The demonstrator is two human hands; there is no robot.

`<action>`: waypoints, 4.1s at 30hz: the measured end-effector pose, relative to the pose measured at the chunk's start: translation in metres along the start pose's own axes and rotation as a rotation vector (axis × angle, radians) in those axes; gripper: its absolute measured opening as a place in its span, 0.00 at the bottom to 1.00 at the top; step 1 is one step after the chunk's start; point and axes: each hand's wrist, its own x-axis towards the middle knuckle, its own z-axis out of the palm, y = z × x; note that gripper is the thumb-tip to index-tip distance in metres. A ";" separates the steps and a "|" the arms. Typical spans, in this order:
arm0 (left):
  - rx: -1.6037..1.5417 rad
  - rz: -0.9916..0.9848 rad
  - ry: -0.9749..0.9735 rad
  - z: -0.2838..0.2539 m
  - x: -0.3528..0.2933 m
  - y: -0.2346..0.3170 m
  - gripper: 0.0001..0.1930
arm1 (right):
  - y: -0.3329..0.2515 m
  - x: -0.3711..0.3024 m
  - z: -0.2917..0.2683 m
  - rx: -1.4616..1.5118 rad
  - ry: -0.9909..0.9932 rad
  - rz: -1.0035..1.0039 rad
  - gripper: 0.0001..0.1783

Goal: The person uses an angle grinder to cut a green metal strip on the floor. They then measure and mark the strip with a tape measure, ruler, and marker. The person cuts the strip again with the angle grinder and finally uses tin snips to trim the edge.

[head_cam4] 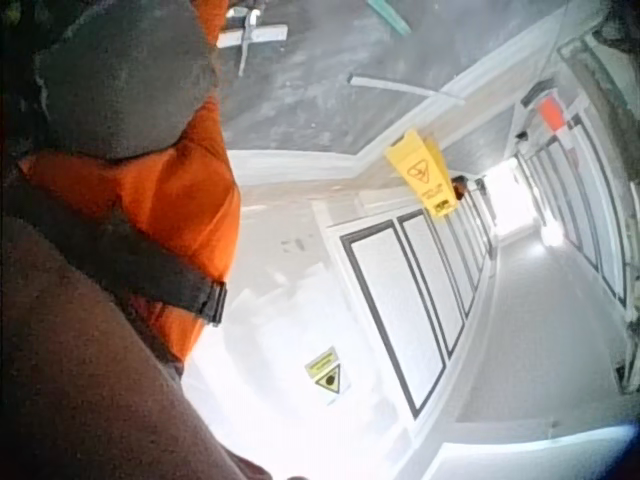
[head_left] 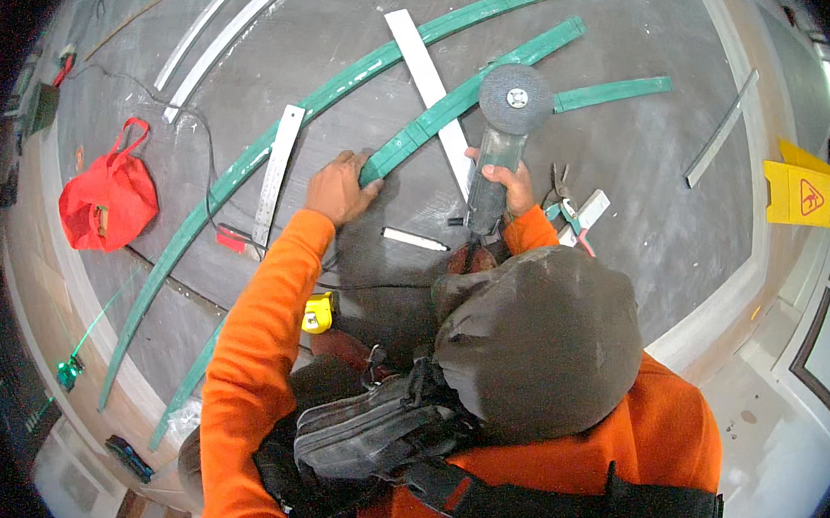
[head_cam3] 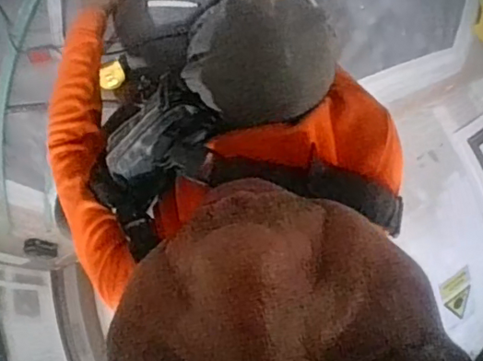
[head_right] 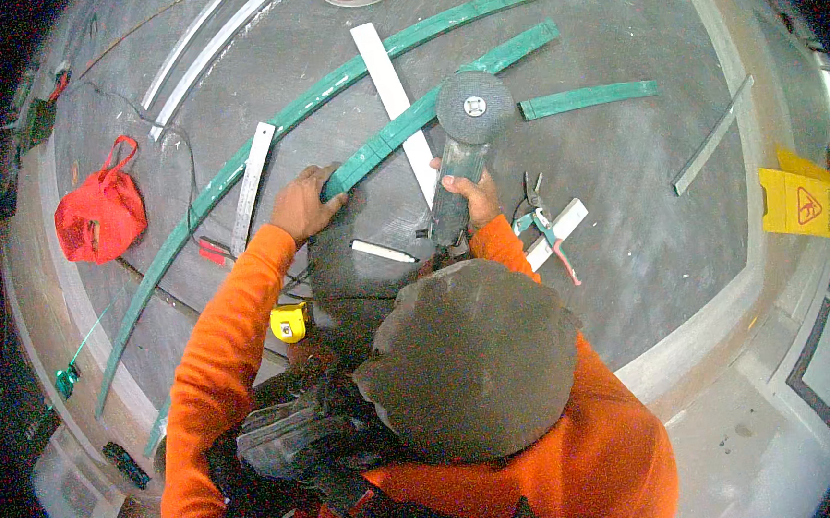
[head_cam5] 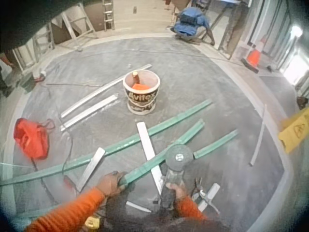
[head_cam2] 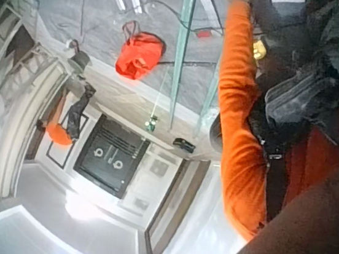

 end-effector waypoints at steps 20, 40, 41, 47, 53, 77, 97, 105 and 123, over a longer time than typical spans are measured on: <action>0.457 0.425 0.203 -0.016 0.086 -0.017 0.24 | -0.079 -0.025 -0.010 -0.410 0.195 -0.098 0.22; -1.036 -0.317 -0.399 -0.006 -0.029 0.159 0.33 | -0.060 -0.033 0.061 0.153 -0.078 0.057 0.29; -1.046 -0.380 -0.376 -0.009 -0.029 0.166 0.34 | -0.053 -0.036 0.059 0.076 -0.045 0.032 0.30; -0.877 -0.015 0.093 0.031 -0.022 0.164 0.39 | -0.070 -0.047 0.058 0.442 -0.070 0.036 0.39; -0.845 -0.204 -0.270 0.011 -0.010 0.173 0.50 | -0.076 -0.051 0.056 0.567 -0.071 0.020 0.37; -0.516 -0.132 -0.176 0.026 -0.020 0.170 0.43 | -0.086 -0.038 0.045 -0.125 0.164 0.283 0.19; 0.140 -0.155 0.156 0.051 0.009 -0.003 0.20 | -0.099 -0.007 0.015 -1.393 -0.061 -0.108 0.35; 0.211 -0.113 0.165 0.058 0.010 -0.011 0.20 | -0.105 -0.004 0.012 -1.409 -0.165 -0.073 0.35; 0.179 -0.137 0.099 0.051 0.010 -0.008 0.21 | -0.086 -0.001 -0.001 -1.377 -0.127 -0.090 0.37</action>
